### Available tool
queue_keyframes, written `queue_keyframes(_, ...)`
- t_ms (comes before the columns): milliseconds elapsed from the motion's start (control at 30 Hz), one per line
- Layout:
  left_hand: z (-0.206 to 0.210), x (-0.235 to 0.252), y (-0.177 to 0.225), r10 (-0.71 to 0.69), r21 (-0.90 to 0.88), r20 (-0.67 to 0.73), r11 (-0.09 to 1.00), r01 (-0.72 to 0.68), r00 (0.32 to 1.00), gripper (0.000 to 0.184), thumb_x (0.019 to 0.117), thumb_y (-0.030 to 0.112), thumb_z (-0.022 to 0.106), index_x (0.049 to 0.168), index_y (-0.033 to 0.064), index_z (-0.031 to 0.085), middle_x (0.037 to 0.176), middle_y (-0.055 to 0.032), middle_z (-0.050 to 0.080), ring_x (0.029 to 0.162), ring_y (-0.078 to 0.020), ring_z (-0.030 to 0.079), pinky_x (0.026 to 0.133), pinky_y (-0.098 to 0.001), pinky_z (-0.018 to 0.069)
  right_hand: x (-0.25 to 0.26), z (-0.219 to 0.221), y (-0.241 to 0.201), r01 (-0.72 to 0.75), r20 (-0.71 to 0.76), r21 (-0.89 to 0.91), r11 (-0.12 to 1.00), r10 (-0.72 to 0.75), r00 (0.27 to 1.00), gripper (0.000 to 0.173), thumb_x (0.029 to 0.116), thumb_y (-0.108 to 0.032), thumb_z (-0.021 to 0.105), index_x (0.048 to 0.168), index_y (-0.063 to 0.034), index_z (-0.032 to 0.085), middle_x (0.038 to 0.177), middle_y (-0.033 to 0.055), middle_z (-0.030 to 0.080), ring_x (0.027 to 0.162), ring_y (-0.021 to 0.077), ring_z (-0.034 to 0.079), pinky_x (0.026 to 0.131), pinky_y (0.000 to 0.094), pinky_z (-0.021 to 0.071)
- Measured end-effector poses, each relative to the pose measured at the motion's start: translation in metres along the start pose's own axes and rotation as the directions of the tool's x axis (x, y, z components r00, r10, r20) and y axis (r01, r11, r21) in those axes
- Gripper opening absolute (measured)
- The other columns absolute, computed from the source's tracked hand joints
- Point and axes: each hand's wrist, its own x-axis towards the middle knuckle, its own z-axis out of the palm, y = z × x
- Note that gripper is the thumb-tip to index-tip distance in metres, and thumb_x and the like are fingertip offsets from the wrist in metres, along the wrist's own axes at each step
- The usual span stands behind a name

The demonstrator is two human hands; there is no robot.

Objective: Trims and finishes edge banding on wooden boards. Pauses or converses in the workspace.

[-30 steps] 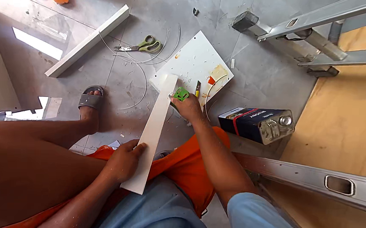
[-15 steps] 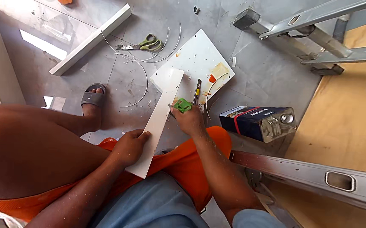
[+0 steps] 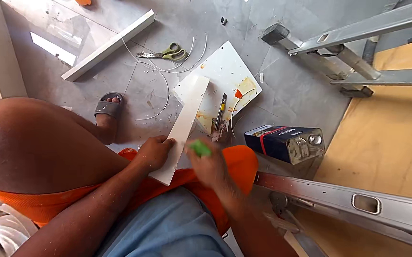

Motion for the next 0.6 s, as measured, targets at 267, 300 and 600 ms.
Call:
queue_keyframes(267, 0.003, 0.003, -0.002, 0.012, -0.063, 0.010, 0.998, -0.011, 1.000, 0.036, 0.1107, 0.037, 0.046, 0.113, 0.0107, 0.071, 0.087, -0.0074, 0.067, 0.076, -0.0161, 0.064, 0.073, -0.0392, 0.0543, 0.004, -0.030, -0.005, -0.066, -0.003, -0.035, 0.997, 0.066, 0.998, 0.022, 0.0988, -0.023, 0.067, 0.108, -0.0053, 0.076, 0.098, 0.0099, 0.074, 0.089, 0.0213, 0.071, 0.081, 0.0468, 0.0585)
queue_keyframes(300, 0.003, 0.004, -0.001, 0.010, -0.058, 0.011, 0.998, -0.009, 1.000, 0.037, 0.1108, 0.038, 0.046, 0.112, 0.0104, 0.070, 0.087, -0.0078, 0.067, 0.076, -0.0167, 0.064, 0.073, -0.0397, 0.0537, 0.015, -0.027, -0.002, -0.115, -0.009, -0.049, 0.992, 0.114, 0.993, 0.022, 0.0991, -0.023, 0.067, 0.109, -0.0054, 0.076, 0.100, 0.0104, 0.073, 0.091, 0.0233, 0.070, 0.083, 0.0501, 0.0573)
queue_keyframes(600, 0.003, 0.003, -0.006, -0.005, -0.053, -0.010, 0.999, 0.005, 1.000, 0.038, 0.1097, 0.041, 0.047, 0.112, 0.0116, 0.071, 0.085, -0.0086, 0.067, 0.073, -0.0180, 0.064, 0.069, -0.0408, 0.0540, -0.031, -0.028, -0.023, 0.102, 0.048, 0.050, 0.993, -0.105, 0.993, 0.019, 0.0968, -0.019, 0.067, 0.104, -0.0054, 0.077, 0.093, 0.0067, 0.074, 0.082, 0.0137, 0.070, 0.074, 0.0349, 0.0597)
